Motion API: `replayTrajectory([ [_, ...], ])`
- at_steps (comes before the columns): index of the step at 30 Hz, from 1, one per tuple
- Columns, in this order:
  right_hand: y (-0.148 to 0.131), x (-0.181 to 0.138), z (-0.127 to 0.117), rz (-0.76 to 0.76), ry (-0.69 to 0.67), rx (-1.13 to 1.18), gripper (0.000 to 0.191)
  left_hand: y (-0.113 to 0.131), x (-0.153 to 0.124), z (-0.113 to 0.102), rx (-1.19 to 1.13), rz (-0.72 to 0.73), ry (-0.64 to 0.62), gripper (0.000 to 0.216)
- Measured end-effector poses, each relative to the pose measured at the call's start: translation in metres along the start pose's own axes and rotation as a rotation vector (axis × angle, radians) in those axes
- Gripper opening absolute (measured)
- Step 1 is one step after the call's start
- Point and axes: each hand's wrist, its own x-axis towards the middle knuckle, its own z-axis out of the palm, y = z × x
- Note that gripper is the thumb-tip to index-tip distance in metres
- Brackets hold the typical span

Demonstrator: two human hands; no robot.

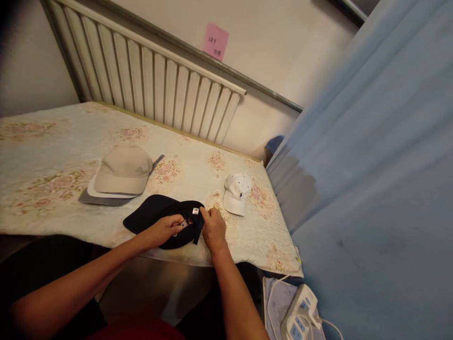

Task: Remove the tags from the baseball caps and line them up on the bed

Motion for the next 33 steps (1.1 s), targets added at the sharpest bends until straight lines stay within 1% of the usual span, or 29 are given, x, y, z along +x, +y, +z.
replayTrajectory([
  [2, 0.001, 0.014, -0.004, -0.015, 0.020, 0.049, 0.029, 0.004, 0.001, -0.010, -0.017, 0.015, -0.003, 0.013],
  [3, 0.002, 0.022, -0.006, 0.022, 0.047, 0.142, 0.025, 0.006, 0.002, -0.017, -0.023, 0.020, -0.003, 0.014],
  [4, 0.004, 0.031, -0.008, 0.088, 0.081, 0.262, 0.023, 0.009, 0.004, -0.025, -0.026, 0.025, -0.001, 0.015],
  [6, 0.008, 0.050, -0.012, 0.246, 0.145, 0.509, 0.025, 0.016, 0.011, -0.043, -0.016, 0.049, 0.007, 0.015],
  [8, 0.012, 0.070, -0.017, 0.344, 0.168, 0.639, 0.030, 0.028, 0.022, -0.062, 0.021, 0.101, 0.033, 0.015],
  [10, 0.014, 0.090, -0.025, 0.383, 0.169, 0.687, 0.036, 0.044, 0.036, -0.083, 0.096, 0.162, 0.093, 0.014],
  [12, 0.012, 0.105, -0.039, 0.410, 0.193, 0.747, 0.039, 0.061, 0.047, -0.101, 0.158, 0.225, 0.183, 0.015],
  [14, 0.005, 0.112, -0.058, 0.427, 0.268, 0.832, 0.038, 0.075, 0.052, -0.115, 0.197, 0.298, 0.269, 0.016],
  [16, -0.004, 0.108, -0.077, 0.439, 0.397, 0.872, 0.034, 0.080, 0.052, -0.121, 0.210, 0.362, 0.325, 0.017],
  [17, -0.008, 0.102, -0.084, 0.443, 0.453, 0.854, 0.034, 0.078, 0.050, -0.121, 0.209, 0.381, 0.331, 0.017],
  [19, -0.013, 0.084, -0.089, 0.432, 0.467, 0.791, 0.033, 0.065, 0.045, -0.112, 0.195, 0.376, 0.288, 0.017],
  [21, -0.014, 0.063, -0.083, 0.402, 0.390, 0.738, 0.032, 0.043, 0.040, -0.097, 0.157, 0.295, 0.212, 0.015],
  [23, -0.013, 0.044, -0.069, 0.359, 0.298, 0.691, 0.032, 0.021, 0.034, -0.078, 0.102, 0.209, 0.132, 0.013],
  [24, -0.012, 0.036, -0.062, 0.329, 0.262, 0.675, 0.032, 0.012, 0.032, -0.070, 0.084, 0.186, 0.092, 0.012],
  [26, -0.011, 0.025, -0.049, 0.272, 0.184, 0.670, 0.028, -0.001, 0.026, -0.056, 0.051, 0.162, 0.063, 0.016],
  [29, -0.016, 0.019, -0.042, 0.234, 0.053, 0.694, 0.023, -0.005, 0.017, -0.046, 0.039, 0.138, 0.056, 0.022],
  [33, -0.031, 0.020, -0.043, 0.214, -0.081, 0.737, 0.019, -0.001, 0.008, -0.044, 0.069, 0.113, 0.053, 0.022],
])
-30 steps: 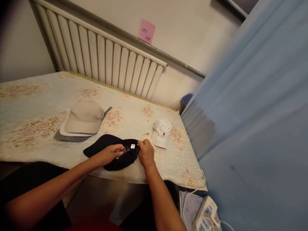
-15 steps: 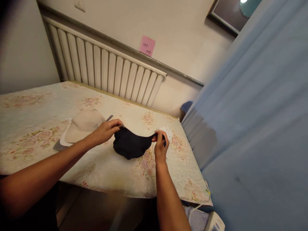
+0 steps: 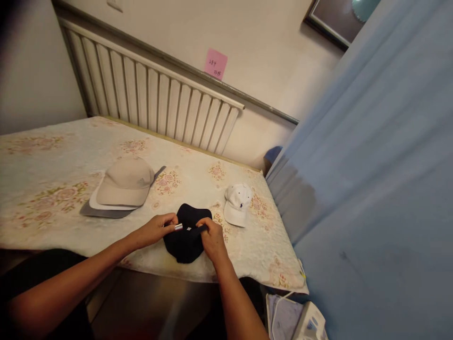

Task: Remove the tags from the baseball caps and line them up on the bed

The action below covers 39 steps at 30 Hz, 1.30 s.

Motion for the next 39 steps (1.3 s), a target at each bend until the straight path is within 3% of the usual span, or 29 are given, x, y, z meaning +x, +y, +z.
replayTrajectory([
  [6, -0.010, -0.003, 0.022, -0.006, -0.123, -0.067, 0.010, -0.002, -0.002, 0.005, 0.037, 0.044, -0.009, 0.017],
  [12, -0.005, -0.005, 0.038, 0.025, -0.133, -0.129, 0.009, -0.006, -0.008, 0.017, 0.031, 0.112, 0.040, 0.022],
  [19, -0.001, -0.006, 0.040, 0.075, -0.118, -0.054, 0.008, -0.009, -0.014, 0.030, 0.151, 0.264, 0.194, 0.009],
  [29, 0.003, -0.007, 0.039, 0.162, -0.198, 0.008, 0.012, -0.021, -0.025, 0.044, 0.427, 0.437, 0.317, 0.018],
  [34, 0.009, -0.006, 0.036, 0.249, -0.253, 0.148, 0.009, -0.019, -0.028, 0.048, 0.462, 0.433, 0.341, 0.015],
  [39, 0.020, -0.007, 0.035, 0.326, -0.307, 0.436, 0.017, -0.015, -0.030, 0.046, 0.391, 0.459, 0.287, 0.022],
])
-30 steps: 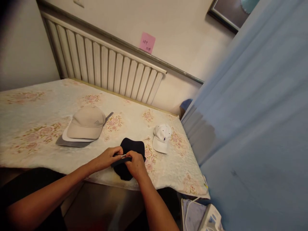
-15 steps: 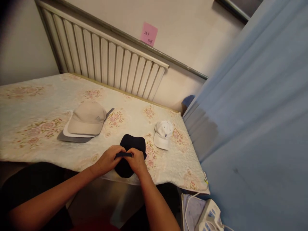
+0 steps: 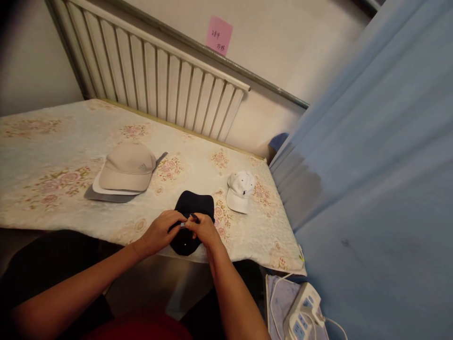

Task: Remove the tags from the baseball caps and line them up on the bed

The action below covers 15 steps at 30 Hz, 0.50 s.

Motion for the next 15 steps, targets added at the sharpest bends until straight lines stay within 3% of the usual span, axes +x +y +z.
replayTrajectory([
  [4, 0.006, 0.003, -0.001, 0.029, -0.013, 0.147, 0.023, -0.001, -0.001, 0.001, -0.035, 0.013, -0.034, 0.021],
  [12, -0.004, -0.003, 0.000, 0.017, -0.031, 0.205, 0.021, -0.004, -0.001, 0.008, -0.046, -0.026, 0.045, 0.016],
  [15, -0.011, -0.010, -0.007, -0.013, -0.102, 0.241, 0.031, -0.005, -0.002, 0.006, -0.049, -0.034, 0.063, 0.017],
])
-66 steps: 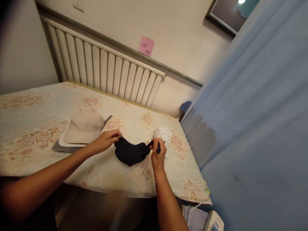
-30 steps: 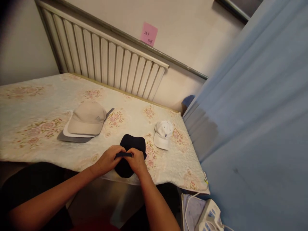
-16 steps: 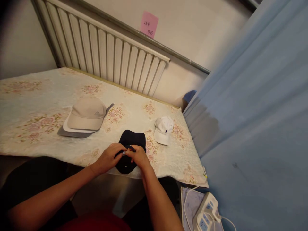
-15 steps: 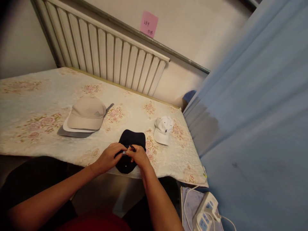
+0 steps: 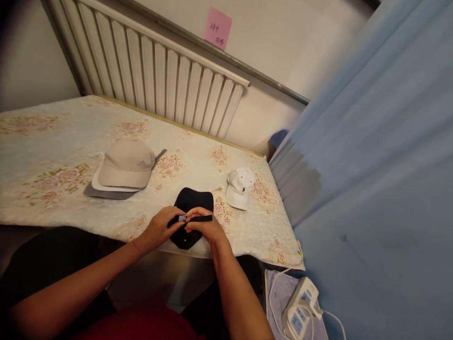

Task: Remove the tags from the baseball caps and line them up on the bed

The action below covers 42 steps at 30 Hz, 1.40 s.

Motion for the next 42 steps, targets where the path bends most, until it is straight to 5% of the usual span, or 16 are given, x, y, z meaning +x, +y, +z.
replayTrajectory([
  [3, -0.007, -0.003, -0.004, -0.018, -0.041, -0.009, 0.038, 0.001, -0.001, -0.003, -0.018, -0.042, 0.025, 0.017],
  [8, -0.016, -0.001, -0.006, -0.005, 0.052, -0.196, 0.016, 0.005, -0.002, -0.009, -0.075, -0.145, 0.077, 0.017],
  [13, -0.034, -0.006, -0.003, -0.240, 0.164, -0.587, 0.020, 0.006, -0.003, -0.014, -0.135, -0.255, 0.100, 0.019],
  [16, -0.043, -0.008, 0.002, -0.329, 0.177, -0.542, 0.015, 0.006, -0.003, -0.017, -0.184, -0.327, 0.129, 0.021],
  [21, -0.040, -0.001, 0.011, -0.275, 0.172, -0.301, 0.024, 0.003, -0.004, -0.023, -0.282, -0.419, 0.160, 0.023],
  [28, -0.026, 0.011, 0.011, -0.056, 0.052, -0.362, 0.022, -0.003, -0.011, -0.025, -0.408, -0.437, 0.160, 0.024],
  [42, -0.010, 0.025, 0.003, 0.013, -0.113, -0.335, 0.019, -0.008, -0.018, -0.022, -0.510, -0.446, 0.168, 0.023],
])
